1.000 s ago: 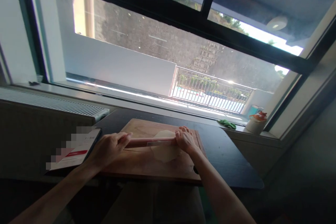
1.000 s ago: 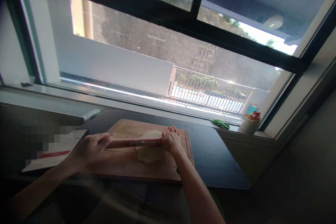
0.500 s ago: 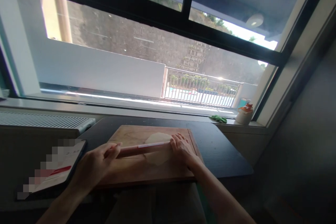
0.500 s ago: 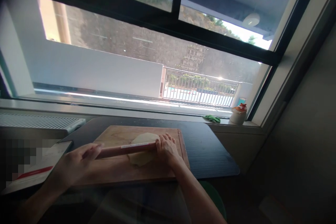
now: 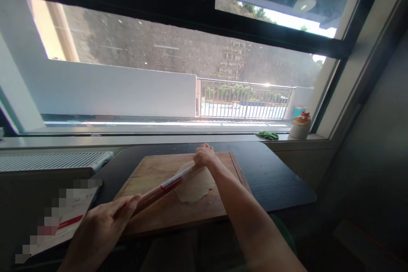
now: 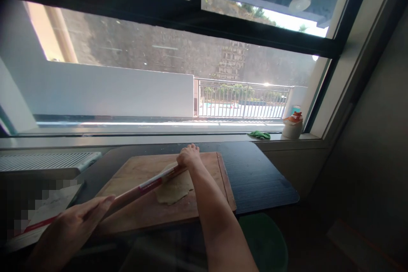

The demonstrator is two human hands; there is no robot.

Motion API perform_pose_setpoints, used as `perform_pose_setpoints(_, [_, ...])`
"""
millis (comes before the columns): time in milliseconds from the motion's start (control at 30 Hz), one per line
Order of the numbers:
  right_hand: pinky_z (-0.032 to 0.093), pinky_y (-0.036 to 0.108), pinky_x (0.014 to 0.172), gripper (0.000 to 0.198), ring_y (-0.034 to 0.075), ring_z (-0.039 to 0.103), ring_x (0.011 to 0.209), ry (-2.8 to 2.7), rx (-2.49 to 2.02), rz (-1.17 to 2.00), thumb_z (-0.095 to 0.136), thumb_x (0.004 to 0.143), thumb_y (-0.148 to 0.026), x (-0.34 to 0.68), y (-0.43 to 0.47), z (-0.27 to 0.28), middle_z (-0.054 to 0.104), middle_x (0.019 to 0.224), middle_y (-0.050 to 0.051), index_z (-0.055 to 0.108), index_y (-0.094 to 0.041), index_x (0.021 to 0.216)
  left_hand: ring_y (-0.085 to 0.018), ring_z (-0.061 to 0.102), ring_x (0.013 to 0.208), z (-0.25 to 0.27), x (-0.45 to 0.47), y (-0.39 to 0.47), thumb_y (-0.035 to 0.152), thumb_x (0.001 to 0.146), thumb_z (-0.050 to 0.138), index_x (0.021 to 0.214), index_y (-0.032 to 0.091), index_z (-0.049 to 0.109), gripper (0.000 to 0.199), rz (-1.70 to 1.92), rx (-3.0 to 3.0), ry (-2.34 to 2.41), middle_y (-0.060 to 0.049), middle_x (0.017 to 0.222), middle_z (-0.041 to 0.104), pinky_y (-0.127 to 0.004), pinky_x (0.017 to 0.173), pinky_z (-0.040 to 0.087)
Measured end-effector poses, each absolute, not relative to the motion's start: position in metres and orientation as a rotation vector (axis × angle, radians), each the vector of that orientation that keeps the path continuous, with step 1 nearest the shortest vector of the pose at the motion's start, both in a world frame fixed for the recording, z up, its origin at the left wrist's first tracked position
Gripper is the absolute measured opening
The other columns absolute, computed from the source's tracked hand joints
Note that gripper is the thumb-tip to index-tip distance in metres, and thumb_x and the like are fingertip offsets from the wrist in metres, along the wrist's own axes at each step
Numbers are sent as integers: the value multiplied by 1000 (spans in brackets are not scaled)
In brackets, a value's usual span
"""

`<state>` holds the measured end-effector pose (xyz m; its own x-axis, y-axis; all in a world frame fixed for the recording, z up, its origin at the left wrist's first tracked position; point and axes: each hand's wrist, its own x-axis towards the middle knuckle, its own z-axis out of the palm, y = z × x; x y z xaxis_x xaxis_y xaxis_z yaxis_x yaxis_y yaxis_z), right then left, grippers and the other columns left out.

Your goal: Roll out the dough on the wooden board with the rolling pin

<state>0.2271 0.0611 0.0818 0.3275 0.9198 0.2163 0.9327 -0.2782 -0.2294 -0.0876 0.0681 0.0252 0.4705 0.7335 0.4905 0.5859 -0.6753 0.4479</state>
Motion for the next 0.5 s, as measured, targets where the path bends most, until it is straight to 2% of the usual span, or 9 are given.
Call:
perform_pose_setpoints(167, [50,41,88,33,20,58,104,-1692,-2188,-59,55,93,-37,231,77,77,56,123,8,55,-19,121,-26,67,93,18,-94,71,56,83,50,94,45,68,25,1015,2487,1089,6,98,72,-40,85,53])
perform_pose_setpoints(367, [50,42,88,34,20,58,103,-1732,-2216,13,56,92,-38,240,30,67,56,122,8,55,-19,120,-27,65,100,27,-90,62,59,74,61,102,42,65,33,1033,2409,981,4,104,70,-37,84,55])
perform_pose_setpoints(433, [45,46,95,33,22,54,113,-1732,-2203,-26,52,94,-39,237,1,64,54,127,8,56,-19,120,-26,65,103,21,-89,61,59,72,63,103,44,64,35,1013,2371,945,6,107,70,-36,87,55])
perform_pose_setpoints(500, [35,47,104,34,23,44,125,-1731,-2189,-62,37,99,-40,234,-28,61,49,135,8,55,-22,122,-26,65,105,11,-89,62,60,71,63,105,45,64,37,1016,2330,937,6,110,70,-35,88,56])
